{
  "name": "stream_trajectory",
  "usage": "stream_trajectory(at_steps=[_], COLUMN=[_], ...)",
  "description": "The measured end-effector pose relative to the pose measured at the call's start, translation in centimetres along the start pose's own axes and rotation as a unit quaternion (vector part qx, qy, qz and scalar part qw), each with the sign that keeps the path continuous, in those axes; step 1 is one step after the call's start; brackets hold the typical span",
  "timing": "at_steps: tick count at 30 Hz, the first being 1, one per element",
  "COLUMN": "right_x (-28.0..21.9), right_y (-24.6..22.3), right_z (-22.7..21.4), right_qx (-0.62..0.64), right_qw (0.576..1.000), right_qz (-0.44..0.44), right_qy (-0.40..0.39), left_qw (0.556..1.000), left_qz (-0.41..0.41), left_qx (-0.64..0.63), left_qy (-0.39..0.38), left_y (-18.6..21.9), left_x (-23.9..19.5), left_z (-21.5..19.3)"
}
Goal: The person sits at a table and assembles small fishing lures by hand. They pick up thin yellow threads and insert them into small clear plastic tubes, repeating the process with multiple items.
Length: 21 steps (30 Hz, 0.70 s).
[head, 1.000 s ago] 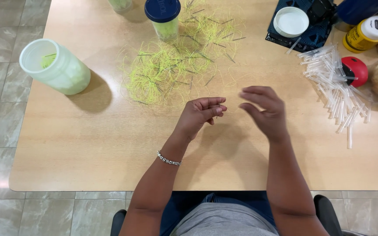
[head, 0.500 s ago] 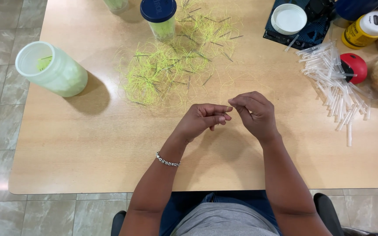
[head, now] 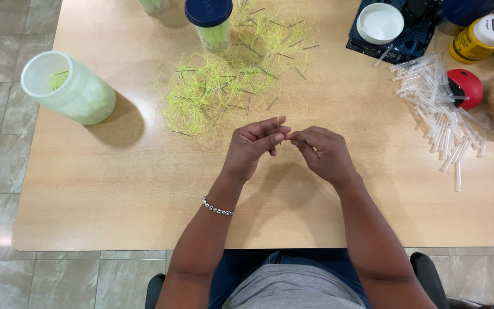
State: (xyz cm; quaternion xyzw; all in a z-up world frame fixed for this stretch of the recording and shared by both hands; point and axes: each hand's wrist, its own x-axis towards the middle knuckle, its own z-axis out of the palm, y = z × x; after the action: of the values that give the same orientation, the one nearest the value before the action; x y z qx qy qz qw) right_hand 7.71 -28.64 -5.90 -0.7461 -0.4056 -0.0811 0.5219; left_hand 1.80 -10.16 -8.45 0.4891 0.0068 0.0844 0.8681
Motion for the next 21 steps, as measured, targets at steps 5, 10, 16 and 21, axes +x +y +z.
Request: stream_trajectory(at_steps=[5,10,16,21], right_x=[0.0,0.0,-1.2,-2.4], right_y=[-0.9,-0.8,1.7,4.7], right_z=[0.1,-0.4,-1.0,-2.1], right_qx=[0.039,0.097,0.205,0.372], right_qw=[0.998,0.989,0.966,0.922], right_qz=[0.037,0.073,0.115,0.104], right_qy=[-0.033,-0.079,-0.105,-0.027], left_qw=[0.999,0.994,0.962,0.804], left_qz=[0.031,0.049,0.124,0.301], left_qx=[0.021,0.087,0.24,0.513], left_qy=[0.032,0.038,0.042,0.017], left_y=[0.7,1.2,0.9,0.3], left_x=[-0.2,-0.8,-1.0,-0.6], left_z=[0.4,1.4,2.3,1.3])
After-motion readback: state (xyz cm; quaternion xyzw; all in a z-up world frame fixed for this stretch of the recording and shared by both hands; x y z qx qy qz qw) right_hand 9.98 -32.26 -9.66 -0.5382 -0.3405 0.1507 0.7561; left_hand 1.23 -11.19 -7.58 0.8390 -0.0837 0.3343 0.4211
